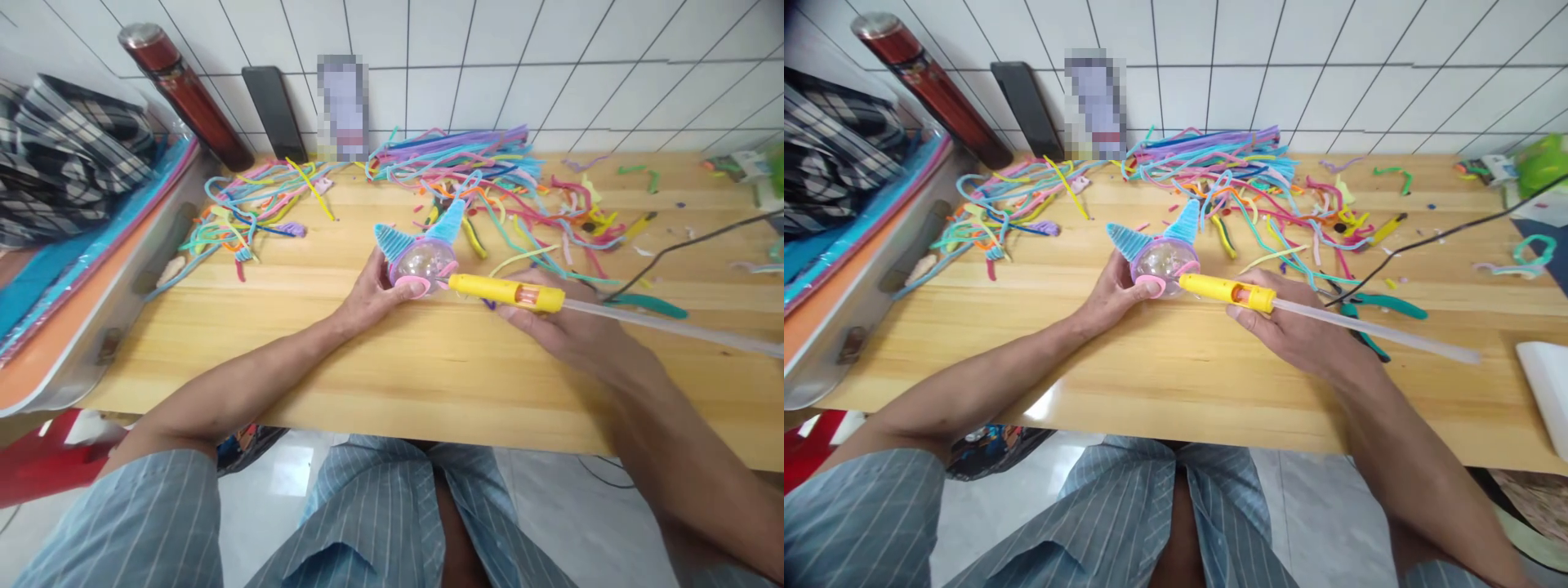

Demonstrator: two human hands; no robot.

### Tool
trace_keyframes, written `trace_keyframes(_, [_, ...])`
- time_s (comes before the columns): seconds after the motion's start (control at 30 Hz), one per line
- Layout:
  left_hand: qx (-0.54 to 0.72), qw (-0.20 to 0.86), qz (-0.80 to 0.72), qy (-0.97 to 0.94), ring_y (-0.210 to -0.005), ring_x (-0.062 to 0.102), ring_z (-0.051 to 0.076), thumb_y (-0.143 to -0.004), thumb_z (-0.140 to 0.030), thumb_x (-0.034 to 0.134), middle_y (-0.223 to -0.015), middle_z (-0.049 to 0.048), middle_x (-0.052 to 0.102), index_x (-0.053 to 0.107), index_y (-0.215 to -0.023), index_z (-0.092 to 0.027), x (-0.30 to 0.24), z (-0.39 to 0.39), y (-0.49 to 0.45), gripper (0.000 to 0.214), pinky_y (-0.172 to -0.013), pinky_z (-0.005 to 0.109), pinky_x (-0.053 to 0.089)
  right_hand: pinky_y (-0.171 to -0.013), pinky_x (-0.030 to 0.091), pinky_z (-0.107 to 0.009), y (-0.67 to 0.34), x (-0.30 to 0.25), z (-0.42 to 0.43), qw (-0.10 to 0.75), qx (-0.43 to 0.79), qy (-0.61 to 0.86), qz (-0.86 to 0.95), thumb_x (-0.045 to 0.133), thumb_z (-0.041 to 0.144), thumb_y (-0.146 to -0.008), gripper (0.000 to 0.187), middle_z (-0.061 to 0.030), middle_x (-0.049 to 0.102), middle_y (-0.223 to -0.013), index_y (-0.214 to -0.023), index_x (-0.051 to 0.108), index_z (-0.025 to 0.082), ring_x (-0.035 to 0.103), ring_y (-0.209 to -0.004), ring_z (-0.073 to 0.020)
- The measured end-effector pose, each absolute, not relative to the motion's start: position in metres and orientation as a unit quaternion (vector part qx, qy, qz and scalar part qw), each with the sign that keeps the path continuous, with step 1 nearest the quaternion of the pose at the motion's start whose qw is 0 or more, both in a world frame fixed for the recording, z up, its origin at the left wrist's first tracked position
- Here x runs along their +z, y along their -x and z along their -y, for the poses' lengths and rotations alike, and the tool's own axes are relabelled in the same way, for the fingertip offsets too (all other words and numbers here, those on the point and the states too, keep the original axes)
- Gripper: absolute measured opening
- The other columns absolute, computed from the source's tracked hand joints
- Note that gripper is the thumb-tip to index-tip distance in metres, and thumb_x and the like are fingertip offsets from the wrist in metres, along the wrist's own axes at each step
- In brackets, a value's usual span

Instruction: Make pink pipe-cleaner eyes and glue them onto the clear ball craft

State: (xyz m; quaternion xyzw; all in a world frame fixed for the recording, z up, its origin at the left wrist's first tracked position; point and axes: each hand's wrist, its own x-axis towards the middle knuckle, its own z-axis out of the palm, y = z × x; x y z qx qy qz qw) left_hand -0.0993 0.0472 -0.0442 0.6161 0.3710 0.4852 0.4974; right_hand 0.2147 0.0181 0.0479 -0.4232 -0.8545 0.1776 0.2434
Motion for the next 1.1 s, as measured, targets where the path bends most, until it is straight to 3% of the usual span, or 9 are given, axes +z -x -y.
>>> trace_keyframes(0.17, [0.472,0.494,-0.379,-0.624,-0.155,0.063,0.038,-0.082,-0.074,0.095,-0.163,0.0148,0.067,0.040,-0.171,-0.032,-0.042,-0.046,0.100,0.112,-0.131,0.059,0.053,-0.071,0.059,-0.036,-0.215,0.037,-0.015,0.256,0.170,0.382,0.872,0.064,0.034,-0.106,0.008,-0.0065,0.084,-0.098,-0.110,0.067,0.027,0.078,-0.080,-0.0248])
trace_keyframes(0.3, [0.479,0.494,-0.383,-0.616,-0.155,0.064,0.040,-0.078,-0.075,0.097,-0.164,0.0154,0.067,0.034,-0.175,-0.033,-0.044,-0.047,0.099,0.123,-0.130,0.060,0.054,-0.075,0.062,-0.038,-0.216,0.033,-0.015,0.275,0.113,0.343,0.891,0.062,0.032,-0.109,0.009,-0.0079,0.086,-0.105,-0.117,0.065,0.030,0.084,-0.092,-0.0274])
trace_keyframes(0.6, [0.475,0.494,-0.375,-0.624,-0.158,0.061,0.040,-0.081,-0.074,0.096,-0.167,0.0147,0.064,0.028,-0.179,-0.036,-0.044,-0.047,0.099,0.125,-0.132,0.061,0.053,-0.075,0.064,-0.039,-0.219,0.009,-0.015,0.335,0.074,0.305,0.888,0.063,0.029,-0.109,0.018,-0.0062,0.084,-0.104,-0.127,0.066,0.033,0.083,-0.090,-0.0285])
trace_keyframes(0.8, [0.476,0.490,-0.375,-0.627,-0.156,0.063,0.039,-0.081,-0.073,0.096,-0.163,0.0137,0.068,0.039,-0.173,-0.035,-0.045,-0.046,0.100,0.115,-0.131,0.059,0.054,-0.074,0.064,-0.041,-0.217,0.003,-0.015,0.336,0.079,0.309,0.886,0.062,0.029,-0.109,0.017,-0.0051,0.082,-0.103,-0.124,0.066,0.035,0.082,-0.089,-0.0287])
trace_keyframes(0.97, [0.473,0.497,-0.370,-0.626,-0.159,0.060,0.039,-0.082,-0.071,0.097,-0.167,0.0142,0.064,0.031,-0.178,-0.036,-0.043,-0.046,0.100,0.122,-0.134,0.060,0.052,-0.075,0.064,-0.041,-0.213,0.015,-0.012,0.301,0.081,0.322,0.894,0.062,0.024,-0.109,0.017,-0.0038,0.081,-0.101,-0.122,0.063,0.034,0.082,-0.090,-0.0275])
trace_keyframes(1.1, [0.473,0.495,-0.374,-0.625,-0.158,0.062,0.040,-0.080,-0.073,0.097,-0.166,0.0146,0.066,0.027,-0.180,-0.036,-0.043,-0.046,0.100,0.127,-0.133,0.061,0.052,-0.071,0.061,-0.039,-0.214,0.008,-0.013,0.332,0.084,0.318,0.884,0.062,0.028,-0.108,0.015,-0.0034,0.080,-0.097,-0.121,0.065,0.033,0.080,-0.084,-0.0275])
